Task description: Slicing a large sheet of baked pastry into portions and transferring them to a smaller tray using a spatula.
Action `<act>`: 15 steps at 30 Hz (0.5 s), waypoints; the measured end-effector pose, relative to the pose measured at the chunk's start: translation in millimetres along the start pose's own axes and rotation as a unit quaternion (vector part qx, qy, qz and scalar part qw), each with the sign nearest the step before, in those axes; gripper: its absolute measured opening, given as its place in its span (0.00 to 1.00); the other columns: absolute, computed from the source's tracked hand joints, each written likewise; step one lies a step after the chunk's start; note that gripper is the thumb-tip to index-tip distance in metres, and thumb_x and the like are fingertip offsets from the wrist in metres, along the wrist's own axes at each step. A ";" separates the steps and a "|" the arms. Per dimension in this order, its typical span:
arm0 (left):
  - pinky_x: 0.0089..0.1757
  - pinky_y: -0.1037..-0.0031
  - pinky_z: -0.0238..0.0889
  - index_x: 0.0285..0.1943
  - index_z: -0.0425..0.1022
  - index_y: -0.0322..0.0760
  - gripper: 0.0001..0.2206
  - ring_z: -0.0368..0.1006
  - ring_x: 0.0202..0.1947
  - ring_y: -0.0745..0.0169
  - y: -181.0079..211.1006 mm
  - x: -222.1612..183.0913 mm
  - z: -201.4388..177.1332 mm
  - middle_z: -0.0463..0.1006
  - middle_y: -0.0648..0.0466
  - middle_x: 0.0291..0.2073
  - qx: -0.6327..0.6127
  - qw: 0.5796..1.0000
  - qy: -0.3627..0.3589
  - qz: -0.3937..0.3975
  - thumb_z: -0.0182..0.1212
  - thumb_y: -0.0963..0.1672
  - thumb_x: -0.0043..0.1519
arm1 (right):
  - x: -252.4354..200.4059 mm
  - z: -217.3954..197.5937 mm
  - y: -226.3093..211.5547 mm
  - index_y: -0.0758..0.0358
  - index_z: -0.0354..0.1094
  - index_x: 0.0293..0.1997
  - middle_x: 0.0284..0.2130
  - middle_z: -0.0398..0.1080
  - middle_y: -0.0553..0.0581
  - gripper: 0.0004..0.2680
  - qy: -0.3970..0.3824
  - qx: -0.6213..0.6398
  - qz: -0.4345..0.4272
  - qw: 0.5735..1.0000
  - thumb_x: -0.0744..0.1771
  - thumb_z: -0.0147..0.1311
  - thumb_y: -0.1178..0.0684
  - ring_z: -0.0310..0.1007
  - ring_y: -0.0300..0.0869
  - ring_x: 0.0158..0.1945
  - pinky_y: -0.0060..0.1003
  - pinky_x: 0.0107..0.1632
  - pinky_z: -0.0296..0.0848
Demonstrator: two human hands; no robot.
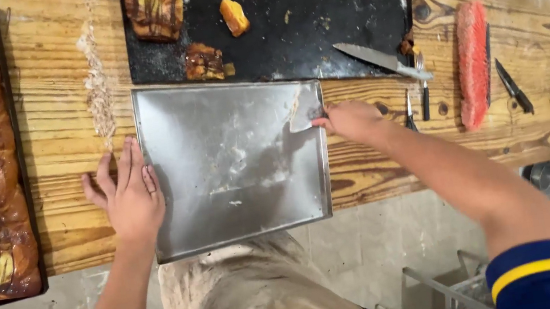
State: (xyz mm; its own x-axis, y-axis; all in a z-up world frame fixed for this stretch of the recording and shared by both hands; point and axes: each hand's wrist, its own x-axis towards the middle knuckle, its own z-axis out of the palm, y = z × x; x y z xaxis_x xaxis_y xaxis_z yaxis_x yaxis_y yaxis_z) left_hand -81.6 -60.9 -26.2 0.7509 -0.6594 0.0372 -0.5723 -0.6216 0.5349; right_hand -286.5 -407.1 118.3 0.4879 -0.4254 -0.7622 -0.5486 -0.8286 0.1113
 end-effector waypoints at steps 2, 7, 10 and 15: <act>0.65 0.37 0.26 0.79 0.60 0.49 0.24 0.47 0.72 0.48 -2.2 2.1 9.4 0.63 0.62 0.74 0.004 1.000 0.000 -0.003 0.45 0.45 0.71 | 17.9 -2.5 -7.2 0.68 0.67 0.52 0.42 0.76 0.74 0.25 0.003 -0.039 -0.028 0.999 0.72 0.29 0.32 0.78 0.68 0.49 0.61 0.53 0.74; 0.67 0.39 0.28 0.77 0.62 0.53 0.24 0.50 0.72 0.51 -1.5 1.9 -0.3 0.66 0.65 0.71 0.032 0.999 0.005 -0.020 0.47 0.46 0.69 | 59.2 -12.7 -72.7 0.65 0.63 0.47 0.38 0.77 0.70 0.21 0.027 -0.099 -0.116 0.988 0.72 0.32 0.34 0.80 0.65 0.44 0.57 0.48 0.77; 0.68 0.41 0.28 0.76 0.63 0.52 0.24 0.49 0.73 0.55 2.1 2.2 -1.3 0.63 0.67 0.73 0.033 0.999 0.010 -0.032 0.48 0.48 0.69 | 79.0 -18.4 -110.3 0.65 0.63 0.45 0.37 0.76 0.72 0.22 0.038 -0.079 -0.161 0.983 0.71 0.34 0.32 0.79 0.68 0.43 0.59 0.46 0.78; 0.67 0.41 0.29 0.77 0.60 0.54 0.25 0.46 0.74 0.56 2.2 1.3 -5.4 0.55 0.65 0.76 0.032 0.999 0.001 -0.023 0.50 0.50 0.68 | 120.1 -9.9 -179.7 0.61 0.65 0.43 0.34 0.77 0.69 0.22 0.108 -0.045 -0.206 0.972 0.70 0.36 0.30 0.80 0.66 0.41 0.57 0.43 0.78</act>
State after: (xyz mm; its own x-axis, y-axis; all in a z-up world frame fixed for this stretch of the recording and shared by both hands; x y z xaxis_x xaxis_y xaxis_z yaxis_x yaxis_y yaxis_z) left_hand -80.1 -60.8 -20.4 0.7774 -0.6288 0.0150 -0.5572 -0.6774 0.4803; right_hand -122.6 -312.9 13.1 0.7901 -0.1094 -0.6032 -0.2200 -0.9690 -0.1125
